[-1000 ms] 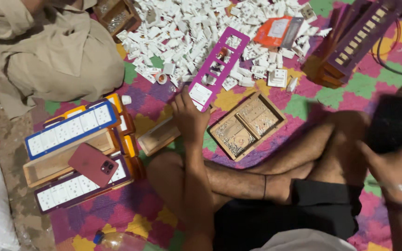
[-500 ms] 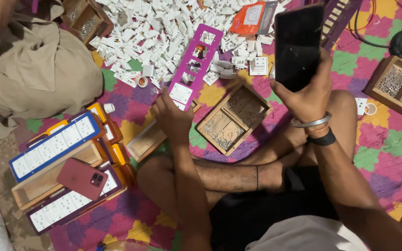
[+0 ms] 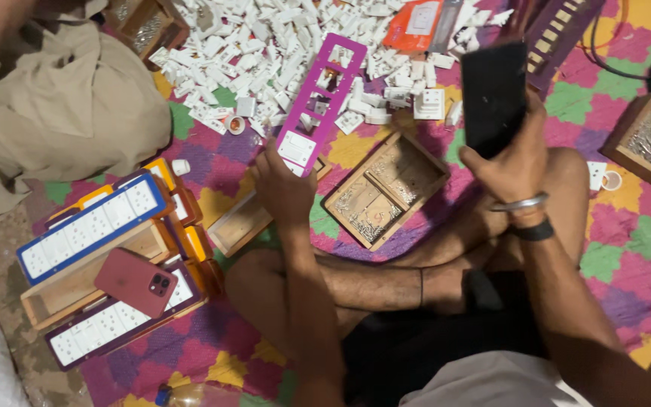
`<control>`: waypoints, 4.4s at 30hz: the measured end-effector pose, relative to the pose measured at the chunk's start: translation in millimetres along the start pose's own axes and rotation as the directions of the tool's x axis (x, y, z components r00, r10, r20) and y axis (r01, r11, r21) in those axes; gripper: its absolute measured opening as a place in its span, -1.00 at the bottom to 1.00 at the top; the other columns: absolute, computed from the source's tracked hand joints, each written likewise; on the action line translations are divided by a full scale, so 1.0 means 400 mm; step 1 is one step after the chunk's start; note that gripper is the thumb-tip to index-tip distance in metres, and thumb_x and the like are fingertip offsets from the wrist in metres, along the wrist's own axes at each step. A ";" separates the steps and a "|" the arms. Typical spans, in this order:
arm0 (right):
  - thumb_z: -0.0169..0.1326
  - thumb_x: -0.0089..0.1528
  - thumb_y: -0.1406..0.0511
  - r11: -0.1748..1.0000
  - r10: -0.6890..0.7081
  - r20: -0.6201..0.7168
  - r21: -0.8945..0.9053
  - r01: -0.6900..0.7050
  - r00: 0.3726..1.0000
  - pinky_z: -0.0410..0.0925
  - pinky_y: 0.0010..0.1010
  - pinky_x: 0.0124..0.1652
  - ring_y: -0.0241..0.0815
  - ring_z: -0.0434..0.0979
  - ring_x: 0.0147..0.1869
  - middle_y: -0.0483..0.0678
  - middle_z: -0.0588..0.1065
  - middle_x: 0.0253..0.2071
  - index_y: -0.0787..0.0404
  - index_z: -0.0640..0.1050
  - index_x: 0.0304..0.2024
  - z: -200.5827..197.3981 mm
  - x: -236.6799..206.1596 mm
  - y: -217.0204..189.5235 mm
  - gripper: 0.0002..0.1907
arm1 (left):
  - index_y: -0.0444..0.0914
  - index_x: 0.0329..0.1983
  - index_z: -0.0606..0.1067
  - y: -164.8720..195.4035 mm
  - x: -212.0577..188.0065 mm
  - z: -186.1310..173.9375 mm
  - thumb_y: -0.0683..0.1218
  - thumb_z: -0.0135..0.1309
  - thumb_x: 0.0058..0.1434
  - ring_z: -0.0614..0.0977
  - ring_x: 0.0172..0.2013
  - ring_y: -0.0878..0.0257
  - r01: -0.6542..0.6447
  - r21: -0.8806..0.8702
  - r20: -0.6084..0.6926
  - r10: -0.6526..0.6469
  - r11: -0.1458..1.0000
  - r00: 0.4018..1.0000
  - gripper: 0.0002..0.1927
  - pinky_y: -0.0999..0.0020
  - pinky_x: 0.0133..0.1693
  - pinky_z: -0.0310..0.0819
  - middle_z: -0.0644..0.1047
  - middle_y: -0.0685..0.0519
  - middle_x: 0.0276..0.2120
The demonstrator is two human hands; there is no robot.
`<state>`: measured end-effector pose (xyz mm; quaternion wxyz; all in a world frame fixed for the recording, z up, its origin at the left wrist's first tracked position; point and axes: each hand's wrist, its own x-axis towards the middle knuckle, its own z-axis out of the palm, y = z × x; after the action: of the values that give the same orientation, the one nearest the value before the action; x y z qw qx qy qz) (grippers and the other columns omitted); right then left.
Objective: The person sits on a patterned mat and assembles small white electrical components into a purple plastic strip. They pick up components from a pile and place them into slots on the strip, occasionally using a small wooden box containing metal parts.
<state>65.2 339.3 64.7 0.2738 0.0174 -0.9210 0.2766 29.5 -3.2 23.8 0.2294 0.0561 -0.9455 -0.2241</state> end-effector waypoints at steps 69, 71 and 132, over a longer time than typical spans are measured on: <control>0.11 0.14 0.38 0.884 -0.462 0.665 0.394 0.251 0.587 0.50 -0.11 -0.18 0.17 0.63 -0.16 0.16 0.57 0.04 0.19 0.59 0.00 0.374 -0.217 -0.170 -0.65 | -0.20 0.37 0.26 -0.005 0.020 -0.008 -0.06 0.48 -0.24 0.44 0.15 -0.03 -0.035 -0.173 0.133 0.058 0.984 0.989 0.05 -0.09 0.11 0.33 0.44 -0.03 0.09; 0.10 0.13 0.38 0.890 -0.443 0.660 0.405 0.210 0.607 0.49 -0.10 -0.20 0.20 0.62 -0.18 0.15 0.57 0.03 0.19 0.60 -0.01 0.357 -0.241 -0.161 -0.65 | -0.21 0.38 0.26 0.000 0.025 -0.006 -0.07 0.49 -0.24 0.44 0.15 -0.03 -0.027 -0.172 0.142 0.051 0.985 0.989 0.06 -0.08 0.10 0.32 0.43 -0.03 0.10; 0.19 0.09 0.41 0.809 -0.587 0.569 0.439 0.391 0.576 0.45 -0.10 -0.20 0.16 0.59 -0.25 0.12 0.58 -0.31 0.22 0.69 -0.19 0.433 0.221 -0.307 -0.77 | -0.22 0.49 0.10 0.008 -0.002 0.036 -0.18 0.38 -0.19 0.48 0.07 0.00 -0.062 -0.093 0.187 0.079 0.994 0.979 0.14 -0.10 0.03 0.38 0.45 -0.02 0.02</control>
<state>-72.9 156.2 50.9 -0.0226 0.4098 -0.8668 0.2832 23.6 5.5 13.4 0.1481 -0.0092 -0.9539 -0.2610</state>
